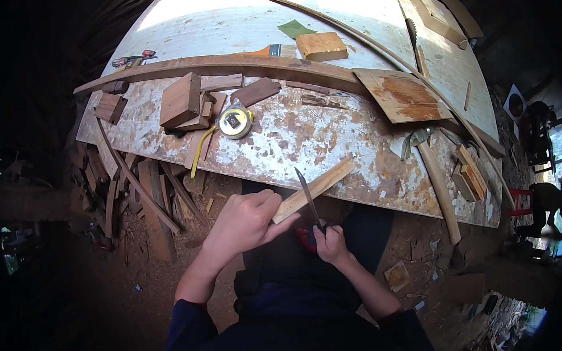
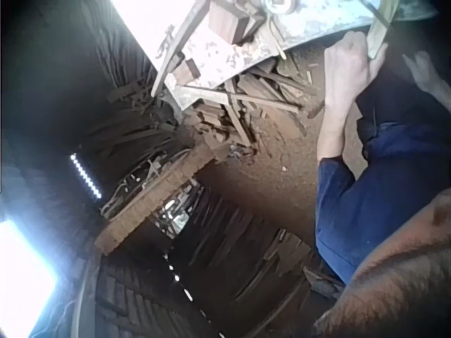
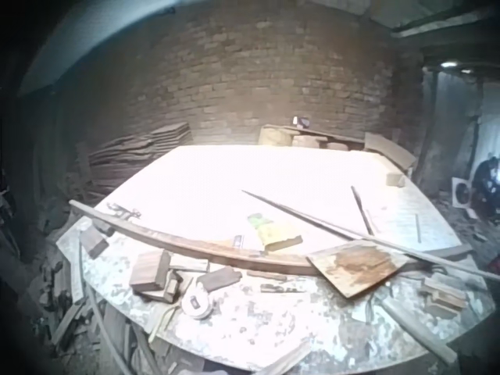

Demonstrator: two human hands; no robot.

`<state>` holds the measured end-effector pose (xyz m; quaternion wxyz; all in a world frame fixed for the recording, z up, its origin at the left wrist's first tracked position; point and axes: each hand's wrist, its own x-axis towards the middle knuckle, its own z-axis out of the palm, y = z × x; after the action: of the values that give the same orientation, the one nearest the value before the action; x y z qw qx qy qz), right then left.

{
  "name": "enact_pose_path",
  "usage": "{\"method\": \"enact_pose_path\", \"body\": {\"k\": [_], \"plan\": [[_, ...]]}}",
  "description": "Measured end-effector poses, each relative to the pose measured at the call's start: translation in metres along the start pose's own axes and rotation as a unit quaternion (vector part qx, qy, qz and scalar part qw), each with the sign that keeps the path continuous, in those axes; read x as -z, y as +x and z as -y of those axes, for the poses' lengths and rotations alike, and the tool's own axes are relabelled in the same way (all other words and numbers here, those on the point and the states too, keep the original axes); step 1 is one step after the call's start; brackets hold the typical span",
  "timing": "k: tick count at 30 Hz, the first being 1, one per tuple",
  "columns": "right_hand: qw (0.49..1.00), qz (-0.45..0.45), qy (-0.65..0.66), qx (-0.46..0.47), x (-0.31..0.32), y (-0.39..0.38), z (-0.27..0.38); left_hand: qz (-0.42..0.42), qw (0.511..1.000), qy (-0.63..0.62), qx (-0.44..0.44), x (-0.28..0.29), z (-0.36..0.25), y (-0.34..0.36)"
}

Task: Using a small handsaw to cut a piece of wood on a workbench.

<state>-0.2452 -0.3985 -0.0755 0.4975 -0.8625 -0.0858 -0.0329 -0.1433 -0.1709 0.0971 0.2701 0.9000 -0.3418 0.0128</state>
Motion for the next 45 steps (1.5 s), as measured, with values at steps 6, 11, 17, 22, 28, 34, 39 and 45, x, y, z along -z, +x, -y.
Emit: {"method": "enact_pose_path", "body": {"k": [6, 11, 17, 22, 28, 34, 39, 45], "plan": [[0.999, 0.009, 0.038, -0.023, 0.017, 0.023, 0.049, -0.014, 1.000, 0.018, 0.000, 0.001, -0.009, -0.004], [0.991, -0.090, 0.027, 0.099, -0.001, 0.021, 0.009, 0.056, 0.994, 0.034, -0.092, -0.016, -0.009, -0.007], [1.000, -0.018, 0.011, 0.019, 0.012, 0.033, 0.032, 0.038, 0.999, -0.002, 0.025, -0.012, -0.003, -0.007], [0.999, -0.023, 0.039, -0.027, 0.003, 0.030, 0.027, 0.046, 0.964, -0.192, 0.178, -0.032, 0.008, -0.015], [0.998, -0.013, 0.035, -0.059, 0.002, 0.026, 0.026, -0.045, 0.890, -0.387, 0.236, -0.076, 0.012, -0.029], [0.998, -0.010, 0.016, -0.066, 0.005, 0.022, 0.026, -0.058, 0.757, -0.601, 0.252, -0.086, 0.017, -0.029], [0.998, -0.015, 0.016, -0.061, 0.006, 0.020, 0.030, -0.039, 0.660, -0.681, 0.314, -0.082, 0.017, -0.022], [0.997, -0.016, 0.010, -0.081, 0.004, 0.012, 0.036, -0.071, 0.728, -0.623, 0.278, -0.088, 0.013, -0.024]]}}
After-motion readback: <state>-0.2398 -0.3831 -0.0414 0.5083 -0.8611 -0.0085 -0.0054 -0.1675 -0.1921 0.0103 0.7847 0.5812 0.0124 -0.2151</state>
